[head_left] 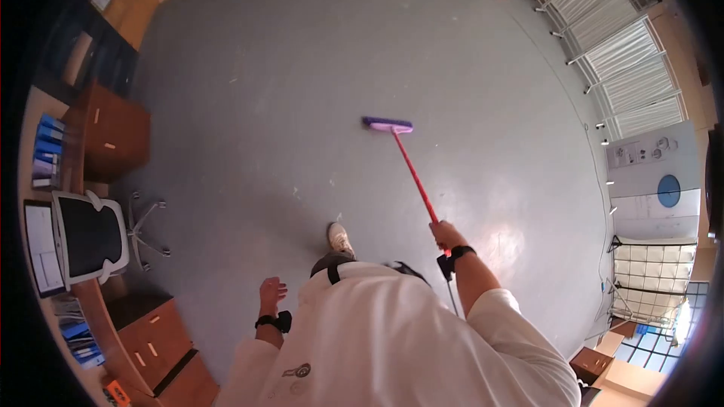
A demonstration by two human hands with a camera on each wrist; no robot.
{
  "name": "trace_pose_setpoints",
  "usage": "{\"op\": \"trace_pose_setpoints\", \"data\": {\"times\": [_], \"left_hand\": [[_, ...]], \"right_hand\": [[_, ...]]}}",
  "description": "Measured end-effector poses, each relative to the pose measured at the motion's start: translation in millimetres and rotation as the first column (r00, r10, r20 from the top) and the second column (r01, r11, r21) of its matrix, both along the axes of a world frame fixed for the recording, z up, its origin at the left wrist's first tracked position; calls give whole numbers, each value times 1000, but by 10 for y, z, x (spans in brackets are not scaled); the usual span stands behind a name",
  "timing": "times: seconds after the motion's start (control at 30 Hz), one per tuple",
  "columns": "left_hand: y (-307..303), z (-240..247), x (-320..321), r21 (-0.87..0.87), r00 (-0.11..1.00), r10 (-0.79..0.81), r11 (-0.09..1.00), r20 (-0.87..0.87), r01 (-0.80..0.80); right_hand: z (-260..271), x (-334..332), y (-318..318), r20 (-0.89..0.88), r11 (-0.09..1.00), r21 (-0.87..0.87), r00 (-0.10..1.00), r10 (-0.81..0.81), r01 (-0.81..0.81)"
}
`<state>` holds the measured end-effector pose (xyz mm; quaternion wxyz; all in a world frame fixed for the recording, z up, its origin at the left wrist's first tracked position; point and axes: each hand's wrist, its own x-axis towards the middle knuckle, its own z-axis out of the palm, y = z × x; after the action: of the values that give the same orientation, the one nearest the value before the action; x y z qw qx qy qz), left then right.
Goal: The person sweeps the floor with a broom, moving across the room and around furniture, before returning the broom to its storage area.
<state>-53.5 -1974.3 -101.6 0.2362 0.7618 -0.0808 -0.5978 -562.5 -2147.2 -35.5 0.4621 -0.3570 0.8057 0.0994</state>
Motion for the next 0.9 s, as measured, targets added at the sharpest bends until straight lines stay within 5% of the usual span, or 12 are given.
{"op": "trace_pose_setpoints", "data": {"times": [0.1,0.3,0.47,0.57,0.6,0.63,0.7,0.9], "left_hand": [[-57,-63,-107,-164,999,-32,986,13,34],[-144,350,-638,-229,969,-220,943,108,240],[379,420,-1001,-261,896,-407,858,175,441],[925,467,-900,-171,803,-579,784,142,596],[1054,492,-920,-125,772,-631,762,80,636],[1116,562,-950,-134,772,-629,761,91,635],[1355,765,-1013,92,833,-544,839,104,537],[1803,900,-915,-26,909,-366,925,199,379]], "right_hand": [[219,-25,322,34,1000,15,999,5,-6],[59,-434,1478,51,1000,3,999,-12,12],[-685,-960,3264,-20,997,-32,997,72,-72],[-643,-1021,4358,-4,987,62,989,-145,145],[-834,-1151,4829,34,990,107,995,-98,94],[-701,-1114,5107,-102,1000,0,995,18,-18],[-294,-1064,5324,-182,996,61,982,-54,66],[-10,-1313,5380,-272,998,-58,962,-14,-2]]}}
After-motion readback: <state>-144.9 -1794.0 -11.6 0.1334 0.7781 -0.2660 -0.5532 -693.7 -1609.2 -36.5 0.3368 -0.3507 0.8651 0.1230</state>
